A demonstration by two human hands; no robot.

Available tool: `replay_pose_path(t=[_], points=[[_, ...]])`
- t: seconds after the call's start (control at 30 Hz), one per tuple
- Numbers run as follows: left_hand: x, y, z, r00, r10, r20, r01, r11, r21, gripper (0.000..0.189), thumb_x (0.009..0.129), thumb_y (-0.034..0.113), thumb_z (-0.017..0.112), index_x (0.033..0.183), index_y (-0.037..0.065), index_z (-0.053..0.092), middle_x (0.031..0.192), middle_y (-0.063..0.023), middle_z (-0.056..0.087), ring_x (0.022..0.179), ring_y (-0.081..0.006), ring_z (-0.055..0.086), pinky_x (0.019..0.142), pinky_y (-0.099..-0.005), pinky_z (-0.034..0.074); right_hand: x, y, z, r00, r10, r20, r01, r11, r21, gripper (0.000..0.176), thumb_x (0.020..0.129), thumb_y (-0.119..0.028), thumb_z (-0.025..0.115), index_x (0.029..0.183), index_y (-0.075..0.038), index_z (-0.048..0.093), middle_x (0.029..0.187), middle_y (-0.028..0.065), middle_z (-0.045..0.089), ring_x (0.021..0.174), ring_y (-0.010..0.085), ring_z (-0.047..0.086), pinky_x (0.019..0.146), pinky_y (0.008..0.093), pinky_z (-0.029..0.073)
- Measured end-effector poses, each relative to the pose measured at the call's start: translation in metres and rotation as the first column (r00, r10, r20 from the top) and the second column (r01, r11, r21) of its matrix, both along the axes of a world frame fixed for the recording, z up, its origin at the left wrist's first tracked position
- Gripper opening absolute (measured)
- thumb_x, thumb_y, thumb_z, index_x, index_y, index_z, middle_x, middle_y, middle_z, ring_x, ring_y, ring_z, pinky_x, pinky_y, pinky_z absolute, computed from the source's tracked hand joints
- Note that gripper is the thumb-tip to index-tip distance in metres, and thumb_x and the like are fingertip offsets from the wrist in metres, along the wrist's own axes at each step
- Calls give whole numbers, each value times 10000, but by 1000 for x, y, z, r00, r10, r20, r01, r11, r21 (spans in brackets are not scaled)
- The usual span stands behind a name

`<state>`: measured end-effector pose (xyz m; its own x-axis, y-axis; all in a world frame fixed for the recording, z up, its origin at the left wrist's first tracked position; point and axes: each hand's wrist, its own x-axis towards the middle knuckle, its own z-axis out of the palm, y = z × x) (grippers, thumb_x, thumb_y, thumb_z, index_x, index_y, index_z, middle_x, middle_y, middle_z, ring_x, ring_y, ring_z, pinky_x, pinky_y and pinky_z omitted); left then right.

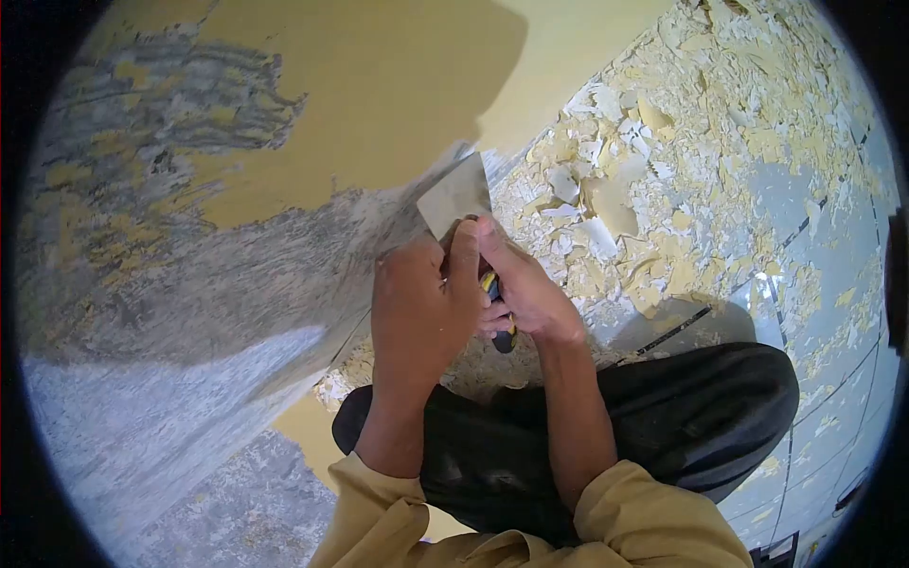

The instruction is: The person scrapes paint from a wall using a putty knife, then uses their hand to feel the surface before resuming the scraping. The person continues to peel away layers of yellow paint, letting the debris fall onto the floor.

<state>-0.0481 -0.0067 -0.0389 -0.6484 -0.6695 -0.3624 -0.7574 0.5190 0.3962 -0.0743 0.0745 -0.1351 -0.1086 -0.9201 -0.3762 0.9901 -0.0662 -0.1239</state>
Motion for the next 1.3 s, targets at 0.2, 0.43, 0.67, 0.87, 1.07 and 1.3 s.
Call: replay_pose_path(t=[0.2,0.43,0.67,0.87,1.07,1.3], points=[[2,-5,3,981,-165,99,184,955,-232,446,926,317,536,694,-59,601,547,-180,577,485,-236,599,506,-363,439,8,-3,-1,993,61,99,-61,998,-8,644,872,-700,406,659,-93,442,513,-19,360,359,68,304,338,229,265],[4,-7,-3,993,-90,82,102,982,-158,431,887,296,580,620,-40,548,562,-229,540,565,-409,546,579,-480,415,11,-3,-8,979,93,182,-59,981,-182,636,873,-702,404,645,-108,437,511,-21,368,353,69,291,333,233,265],[6,-8,-14,999,-40,-9,39,995,-93,437,886,297,584,597,-30,557,521,-206,524,533,-386,542,585,-478,404,0,-1,3,983,101,153,-96,994,-42,590,897,-670,396,681,-124,445,528,-22,381,365,69,297,339,237,272],[5,-6,-22,991,-16,-136,9,999,-52,437,886,275,589,565,-20,547,471,-183,500,469,-373,510,559,-474,391,1,0,-1,991,114,68,-114,993,-11,576,914,-655,377,701,-125,452,533,-23,383,362,72,302,347,239,288],[2,-1,-25,986,-59,-159,33,986,-162,466,896,283,569,541,-15,524,483,-189,510,474,-386,511,600,-473,399,6,-1,-2,982,102,160,-102,995,-6,540,929,-629,370,748,-129,461,532,-25,379,356,73,298,335,235,271],[-1,-2,-34,977,-60,-205,10,972,-235,451,897,316,560,654,-61,603,516,-200,541,441,-307,551,502,-399,431,5,-5,3,990,12,140,-18,999,42,511,935,-619,365,822,-137,489,510,-35,383,345,63,277,306,210,225]])
